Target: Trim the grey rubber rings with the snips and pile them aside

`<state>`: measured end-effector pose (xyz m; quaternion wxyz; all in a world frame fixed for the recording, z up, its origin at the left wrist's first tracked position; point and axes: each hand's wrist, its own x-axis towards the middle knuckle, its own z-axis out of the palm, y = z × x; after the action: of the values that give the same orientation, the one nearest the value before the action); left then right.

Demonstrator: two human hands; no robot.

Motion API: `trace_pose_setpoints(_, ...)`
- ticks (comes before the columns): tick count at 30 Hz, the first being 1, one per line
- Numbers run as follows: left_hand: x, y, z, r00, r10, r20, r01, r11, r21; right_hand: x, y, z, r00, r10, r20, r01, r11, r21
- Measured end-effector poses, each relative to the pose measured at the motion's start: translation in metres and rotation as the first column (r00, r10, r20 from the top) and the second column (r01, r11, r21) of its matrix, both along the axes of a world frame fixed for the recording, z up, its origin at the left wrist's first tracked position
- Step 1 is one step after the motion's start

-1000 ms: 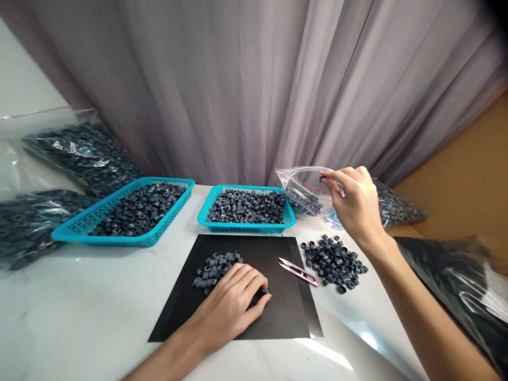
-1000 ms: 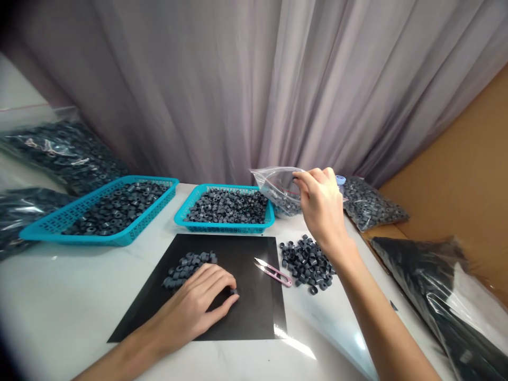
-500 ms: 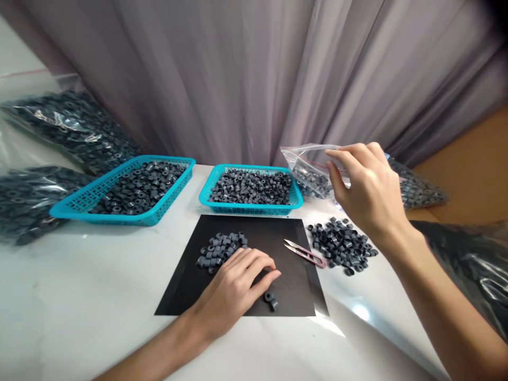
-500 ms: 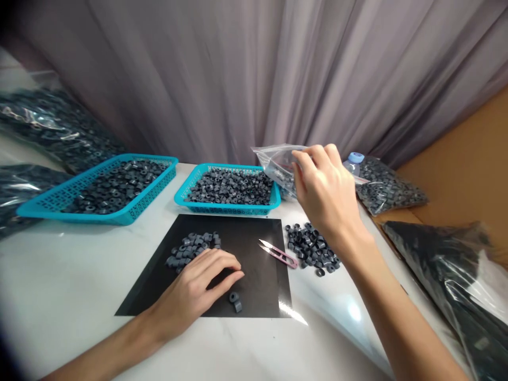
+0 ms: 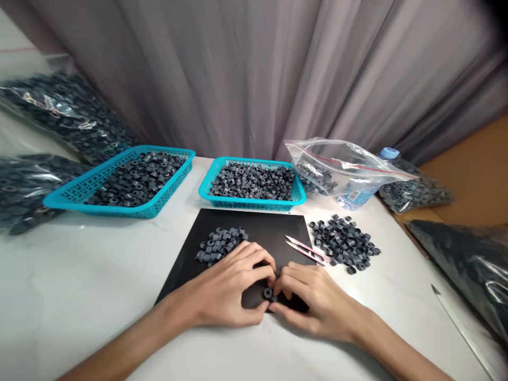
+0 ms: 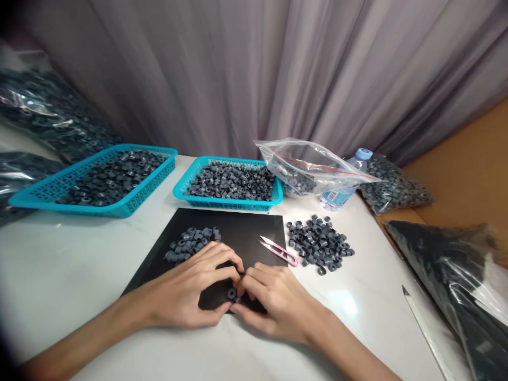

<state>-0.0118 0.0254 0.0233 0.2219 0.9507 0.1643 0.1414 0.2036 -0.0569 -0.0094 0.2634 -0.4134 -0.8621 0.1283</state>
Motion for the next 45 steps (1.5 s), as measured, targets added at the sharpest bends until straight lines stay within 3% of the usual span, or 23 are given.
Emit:
trace_pose_setpoints(5,0.004,0.000,-0.006,0.999,0.010,0.049,-0.016,0.993,0.119,0.005,0.003,0.005,0.989,-0.015,-0.145,0.007,0.998,-0.057)
trace_pose_setpoints(9,0.005,0.000,-0.007,0.995,0.045,0.086,-0.058,0.987,0.149,0.009,0.006,0.000,0.946,-0.138,-0.292,0.087,0.980,-0.180)
trace_pose_setpoints(13,0.005,-0.002,-0.007,0.972,0.198,0.130,-0.202,0.979,0.019,0.010,0.010,0.001,0.814,-0.374,-0.445,0.163,0.882,-0.442)
trace_pose_setpoints(17,0.006,-0.005,-0.007,0.950,0.265,0.164,-0.255,0.964,-0.079,0.007,0.011,0.000,0.652,-0.478,-0.588,0.053,0.803,-0.593)
trace_pose_setpoints(22,0.007,-0.008,-0.009,0.943,0.281,0.180,-0.277,0.960,-0.050,-0.001,0.009,-0.005,0.560,-0.506,-0.657,0.001,0.793,-0.610)
trace_pose_setpoints(26,0.008,-0.010,-0.013,0.939,0.281,0.197,-0.292,0.956,0.030,-0.004,0.009,-0.010,0.543,-0.514,-0.665,0.011,0.795,-0.606)
trace_pose_setpoints(33,0.008,-0.011,-0.014,0.932,0.293,0.213,-0.314,0.947,0.073,-0.003,0.009,-0.010,0.524,-0.567,-0.636,0.005,0.748,-0.663)
trace_pose_setpoints(45,0.013,-0.014,-0.016,0.878,0.406,0.254,-0.379,0.913,-0.151,-0.004,0.011,-0.009,0.523,-0.556,-0.647,0.010,0.762,-0.647)
